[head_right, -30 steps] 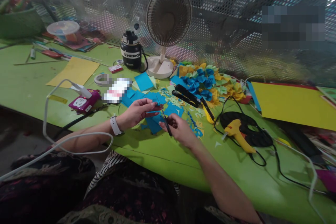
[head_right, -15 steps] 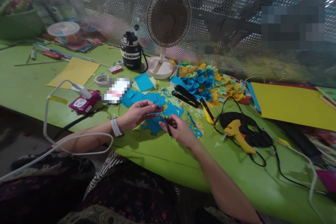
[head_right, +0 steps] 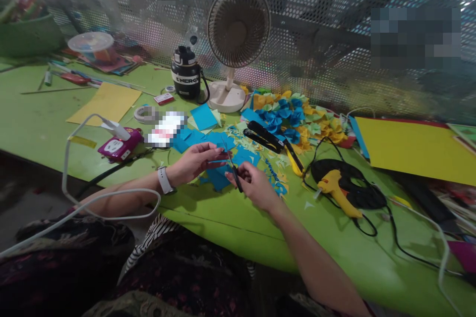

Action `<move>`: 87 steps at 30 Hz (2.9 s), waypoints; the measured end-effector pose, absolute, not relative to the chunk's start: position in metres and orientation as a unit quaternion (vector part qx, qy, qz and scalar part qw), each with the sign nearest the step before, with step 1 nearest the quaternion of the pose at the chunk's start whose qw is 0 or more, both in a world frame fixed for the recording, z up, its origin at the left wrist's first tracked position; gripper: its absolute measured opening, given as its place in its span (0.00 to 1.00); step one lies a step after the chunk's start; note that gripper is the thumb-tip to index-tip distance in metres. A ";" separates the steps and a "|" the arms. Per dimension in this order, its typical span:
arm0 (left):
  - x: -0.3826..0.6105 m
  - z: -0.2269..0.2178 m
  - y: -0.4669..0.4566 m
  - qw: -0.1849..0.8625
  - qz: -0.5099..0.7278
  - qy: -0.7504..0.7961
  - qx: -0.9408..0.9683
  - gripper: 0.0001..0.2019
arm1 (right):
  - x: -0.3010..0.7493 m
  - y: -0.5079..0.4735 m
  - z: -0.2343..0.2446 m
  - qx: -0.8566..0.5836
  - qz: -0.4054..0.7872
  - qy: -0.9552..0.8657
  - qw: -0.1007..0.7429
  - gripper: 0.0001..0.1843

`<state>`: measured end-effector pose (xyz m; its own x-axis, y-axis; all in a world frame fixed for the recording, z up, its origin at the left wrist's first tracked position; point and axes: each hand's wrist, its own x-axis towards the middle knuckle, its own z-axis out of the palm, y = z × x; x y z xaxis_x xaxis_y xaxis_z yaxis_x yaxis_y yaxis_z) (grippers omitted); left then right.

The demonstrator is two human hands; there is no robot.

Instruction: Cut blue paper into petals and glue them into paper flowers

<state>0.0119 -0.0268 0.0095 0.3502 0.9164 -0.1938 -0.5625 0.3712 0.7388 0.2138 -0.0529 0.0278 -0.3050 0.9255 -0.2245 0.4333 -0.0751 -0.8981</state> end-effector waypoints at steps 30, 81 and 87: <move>0.011 0.008 -0.023 0.736 0.502 0.337 0.304 0.13 | 0.210 -0.057 0.034 -0.548 0.486 -0.639 0.236 0.30; 0.013 0.007 -0.028 0.758 0.484 0.308 0.310 0.17 | 0.210 -0.057 0.033 -0.530 0.508 -0.632 0.248 0.30; 0.012 0.006 -0.026 0.749 0.492 0.317 0.311 0.17 | 0.210 -0.057 0.034 -0.536 0.502 -0.634 0.245 0.30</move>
